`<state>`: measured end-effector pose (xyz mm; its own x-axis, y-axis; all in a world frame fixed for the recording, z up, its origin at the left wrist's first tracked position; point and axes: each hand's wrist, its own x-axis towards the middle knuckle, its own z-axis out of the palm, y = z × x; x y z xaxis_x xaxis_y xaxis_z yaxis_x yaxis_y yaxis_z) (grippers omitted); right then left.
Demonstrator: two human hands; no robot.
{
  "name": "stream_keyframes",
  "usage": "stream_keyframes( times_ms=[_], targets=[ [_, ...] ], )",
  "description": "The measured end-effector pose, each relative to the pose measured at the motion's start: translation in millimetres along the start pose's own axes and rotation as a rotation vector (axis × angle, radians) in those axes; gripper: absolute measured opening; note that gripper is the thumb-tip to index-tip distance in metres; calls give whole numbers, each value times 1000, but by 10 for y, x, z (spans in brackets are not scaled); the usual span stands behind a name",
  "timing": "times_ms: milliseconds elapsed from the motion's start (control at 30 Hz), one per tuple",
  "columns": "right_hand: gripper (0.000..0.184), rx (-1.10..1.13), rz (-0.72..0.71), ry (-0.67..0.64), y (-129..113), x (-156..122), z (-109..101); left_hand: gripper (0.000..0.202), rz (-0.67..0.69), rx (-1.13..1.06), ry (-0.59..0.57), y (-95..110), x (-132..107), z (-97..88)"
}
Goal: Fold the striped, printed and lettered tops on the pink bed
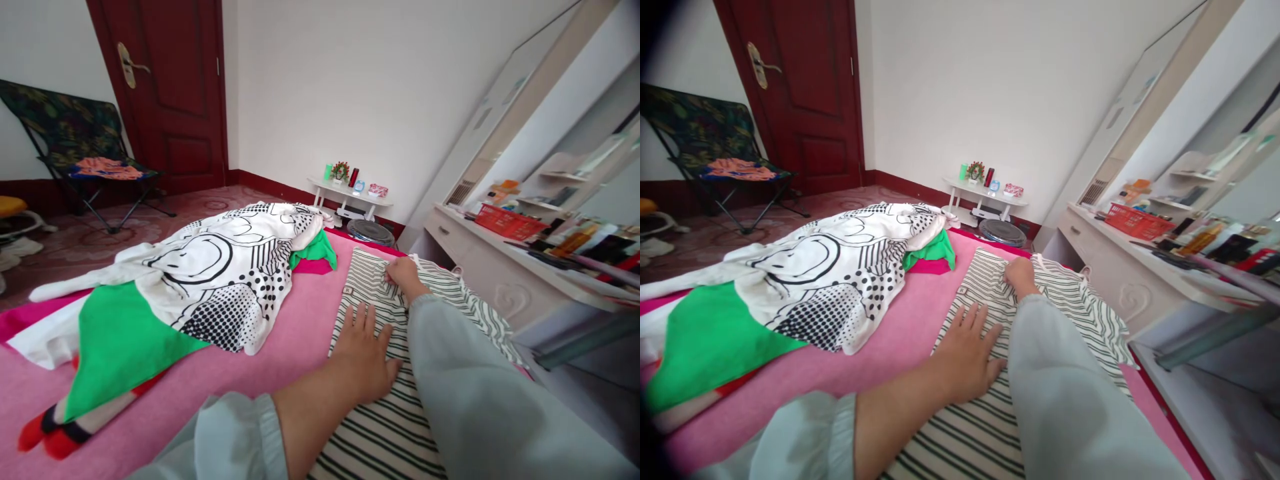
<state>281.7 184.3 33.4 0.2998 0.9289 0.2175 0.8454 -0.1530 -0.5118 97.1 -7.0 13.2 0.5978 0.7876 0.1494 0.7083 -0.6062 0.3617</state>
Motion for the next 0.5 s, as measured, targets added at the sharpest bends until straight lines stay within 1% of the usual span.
stream_keyframes(
  times_ms=[100, 167, 300, 400, 433, 467, 500],
  targets=[
    [21, -76, -39, 79, -28, 53, 8, 65, 2, -2, 2, -1, 4, -6],
    [28, -125, -68, 112, -58, 37, 44, 66, 0, -4, 2, -1, 5, -6],
    [42, -194, -146, 136, -196, -111, 159, 67, 1, -1, 7, -2, 10, 3],
    [46, -214, -264, 173, -317, -256, 266, 66, 3, 5, -1, -9, 15, 16],
    [46, -221, -309, 172, -337, -291, 307, 66, 5, 6, -2, -12, 15, 19],
    [47, -235, -347, 143, -343, -312, 350, 66, 9, 5, -4, -15, 14, 21],
    [49, -255, -367, 77, -335, -318, 390, 66, 12, 4, -6, -18, 12, 23]
  ],
)
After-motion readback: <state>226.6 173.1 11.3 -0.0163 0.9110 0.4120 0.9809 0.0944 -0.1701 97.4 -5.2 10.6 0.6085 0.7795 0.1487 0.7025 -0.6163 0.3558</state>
